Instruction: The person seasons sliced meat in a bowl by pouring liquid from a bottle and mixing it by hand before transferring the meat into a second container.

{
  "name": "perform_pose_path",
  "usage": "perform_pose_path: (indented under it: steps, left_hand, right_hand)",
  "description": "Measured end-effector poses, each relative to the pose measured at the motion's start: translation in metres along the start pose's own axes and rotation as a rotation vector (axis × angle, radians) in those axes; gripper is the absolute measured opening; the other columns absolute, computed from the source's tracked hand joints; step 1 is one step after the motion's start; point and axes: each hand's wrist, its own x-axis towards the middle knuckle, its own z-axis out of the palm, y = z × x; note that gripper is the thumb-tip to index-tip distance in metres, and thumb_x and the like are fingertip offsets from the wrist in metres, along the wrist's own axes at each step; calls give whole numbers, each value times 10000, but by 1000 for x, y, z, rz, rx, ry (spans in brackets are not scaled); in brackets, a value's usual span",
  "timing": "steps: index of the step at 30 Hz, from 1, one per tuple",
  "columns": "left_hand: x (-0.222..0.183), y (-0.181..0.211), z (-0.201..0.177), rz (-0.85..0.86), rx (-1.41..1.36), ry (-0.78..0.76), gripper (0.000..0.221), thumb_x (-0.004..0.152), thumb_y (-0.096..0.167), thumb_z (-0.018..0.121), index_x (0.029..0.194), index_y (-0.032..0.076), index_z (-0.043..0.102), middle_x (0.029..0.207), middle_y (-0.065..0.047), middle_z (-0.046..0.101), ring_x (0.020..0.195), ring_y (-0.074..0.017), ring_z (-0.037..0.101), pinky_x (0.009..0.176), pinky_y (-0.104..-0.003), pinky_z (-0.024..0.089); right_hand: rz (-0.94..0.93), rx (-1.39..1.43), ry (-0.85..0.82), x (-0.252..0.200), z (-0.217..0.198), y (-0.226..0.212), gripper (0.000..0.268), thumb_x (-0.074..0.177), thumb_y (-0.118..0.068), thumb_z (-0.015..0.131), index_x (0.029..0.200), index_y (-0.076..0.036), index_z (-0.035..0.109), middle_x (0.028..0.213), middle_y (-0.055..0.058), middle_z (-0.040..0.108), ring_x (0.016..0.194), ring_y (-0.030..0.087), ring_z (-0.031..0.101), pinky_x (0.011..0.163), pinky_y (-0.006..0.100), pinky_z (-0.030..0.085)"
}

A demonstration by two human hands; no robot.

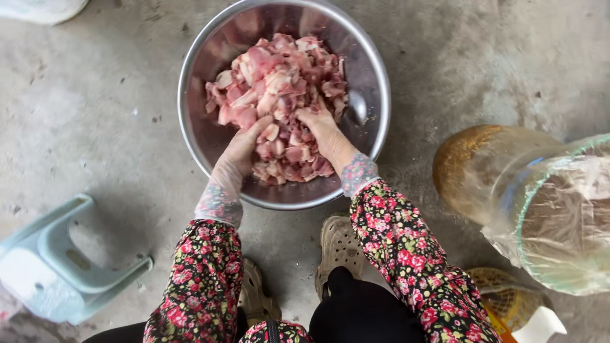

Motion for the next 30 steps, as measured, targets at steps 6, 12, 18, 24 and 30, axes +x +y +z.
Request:
perform_pose_path:
  steps: [6, 12, 18, 24, 30]
  left_hand:
    - [-37, 21, 39, 74, 127, 72, 205, 960, 198, 748, 1034, 24, 671, 810, -9, 652, 560, -99, 586, 454, -233, 481]
    - [-83, 69, 87, 144, 318, 231, 234, 812, 7, 777, 1032, -36, 710, 901, -79, 745, 698, -139, 746, 598, -278, 640]
    - [-126, 120, 135, 67, 587, 371, 253, 796, 29, 786, 1019, -64, 709, 873, -138, 749, 620, -192, 739, 513, -349, 647]
    - [-105, 132, 112, 182, 1199, 256, 243, 870, 247, 733, 1075, 138, 805, 896, -97, 802, 783, -181, 775, 752, -368, 611]
    - [-24, 132, 114, 262, 1545, 348, 474, 1008, 480, 571, 1032, 40, 746, 1010, -199, 732, 922, -345, 720, 839, -462, 572]
  right_hand:
    - [89, -65, 33, -23, 25, -26, 518, 865, -43, 695, 1365, 2, 564, 1215, 84, 689, 1084, 154, 666, 988, 316, 524]
    - [-12, -56, 24, -59, 69, -83, 504, 758, 81, 661, 1253, -2, 613, 1023, 88, 698, 839, 178, 693, 726, 320, 596]
    - [48, -268, 123, -87, 109, -141, 187, 790, 68, 734, 964, 26, 678, 742, 78, 687, 539, 180, 642, 451, 325, 524]
    - [-103, -440, 51, -95, 136, -174, 104, 935, -122, 766, 954, -29, 724, 769, 31, 706, 544, 107, 607, 449, 277, 470]
    - [-108, -541, 4, -67, 129, -157, 158, 1027, -133, 611, 1037, 17, 657, 778, 68, 669, 598, 138, 630, 501, 292, 524]
